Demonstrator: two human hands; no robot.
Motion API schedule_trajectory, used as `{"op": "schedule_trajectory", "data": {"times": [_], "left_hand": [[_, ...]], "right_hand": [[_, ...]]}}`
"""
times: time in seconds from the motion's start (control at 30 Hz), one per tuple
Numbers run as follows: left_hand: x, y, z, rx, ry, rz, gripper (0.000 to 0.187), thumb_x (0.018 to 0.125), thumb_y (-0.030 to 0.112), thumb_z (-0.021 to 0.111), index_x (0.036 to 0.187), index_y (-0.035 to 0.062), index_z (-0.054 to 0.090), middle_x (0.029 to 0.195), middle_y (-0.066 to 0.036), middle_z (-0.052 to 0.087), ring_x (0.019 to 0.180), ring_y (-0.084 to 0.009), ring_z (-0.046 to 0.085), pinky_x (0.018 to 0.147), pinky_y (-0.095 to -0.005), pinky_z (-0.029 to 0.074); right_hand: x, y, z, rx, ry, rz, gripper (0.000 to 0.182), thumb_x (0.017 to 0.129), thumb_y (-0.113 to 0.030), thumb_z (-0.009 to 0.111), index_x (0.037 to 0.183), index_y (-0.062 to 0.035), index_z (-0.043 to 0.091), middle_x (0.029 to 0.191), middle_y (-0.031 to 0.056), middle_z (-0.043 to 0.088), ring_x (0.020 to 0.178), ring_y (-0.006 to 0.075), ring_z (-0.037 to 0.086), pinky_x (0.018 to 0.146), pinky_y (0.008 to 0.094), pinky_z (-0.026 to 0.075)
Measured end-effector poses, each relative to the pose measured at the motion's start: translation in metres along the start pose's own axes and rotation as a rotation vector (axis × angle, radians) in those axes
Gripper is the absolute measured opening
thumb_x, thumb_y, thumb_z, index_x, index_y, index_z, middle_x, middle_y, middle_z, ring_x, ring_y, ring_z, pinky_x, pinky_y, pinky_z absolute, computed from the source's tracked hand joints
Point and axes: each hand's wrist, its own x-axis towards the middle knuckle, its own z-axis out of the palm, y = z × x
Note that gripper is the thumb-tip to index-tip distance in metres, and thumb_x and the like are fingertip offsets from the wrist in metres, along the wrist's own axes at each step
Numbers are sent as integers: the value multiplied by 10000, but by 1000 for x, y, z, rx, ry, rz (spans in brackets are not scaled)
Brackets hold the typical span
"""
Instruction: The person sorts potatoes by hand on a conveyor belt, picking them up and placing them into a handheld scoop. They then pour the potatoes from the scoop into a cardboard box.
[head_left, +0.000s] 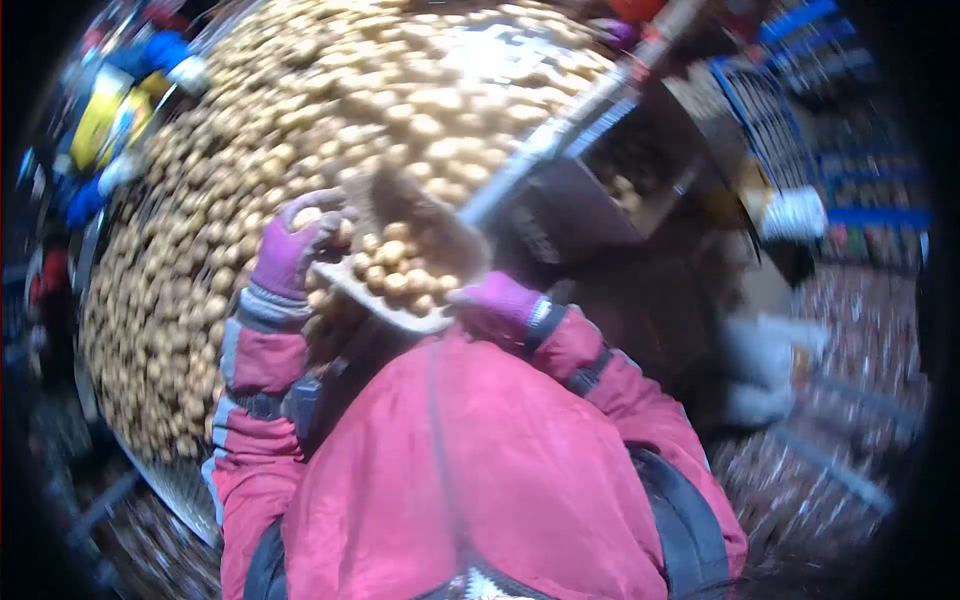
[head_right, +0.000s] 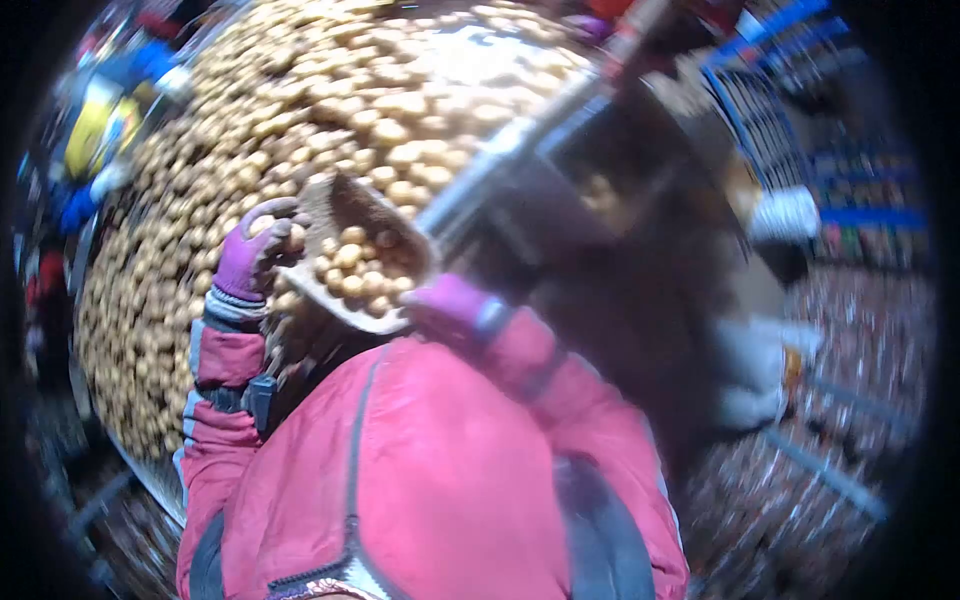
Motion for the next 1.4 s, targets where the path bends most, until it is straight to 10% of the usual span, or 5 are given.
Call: {"op": "schedule_trajectory", "data": {"times": [0.33,0.57,0.77,0.87,1.4], "left_hand": [[67,33,250,221,-551,-68,399,839,140,649,1209,3,592,985,-68,667,850,-120,634,780,-261,523],[56,5,383,413,-975,26,444,811,122,726,1222,17,595,1029,-68,664,918,-140,635,787,-285,537],[44,-39,447,535,-1232,278,344,845,97,702,1174,29,627,1049,-45,662,939,-121,620,813,-292,524],[52,-54,459,654,-1355,311,306,876,87,660,1172,29,616,1054,-48,668,953,-129,628,829,-301,529],[88,-54,439,598,-962,325,387,872,239,645,1220,74,618,1085,-109,679,995,-217,649,879,-323,503]], "right_hand": [[-44,64,-71,-308,324,-317,301,832,-315,638,900,-26,682,701,65,626,617,162,595,564,325,465],[-61,111,-88,227,422,-570,253,842,-264,653,974,-52,689,727,56,627,594,142,588,527,295,454],[-111,97,-90,-818,635,-554,493,889,-495,555,950,-22,681,915,185,670,877,291,662,819,366,516],[-84,128,-97,-558,633,-674,410,891,-434,542,989,-57,672,908,183,671,852,323,662,798,395,521],[-140,100,-97,-191,648,-348,319,906,-342,573,877,-49,694,806,123,673,716,217,637,707,373,501]]}}
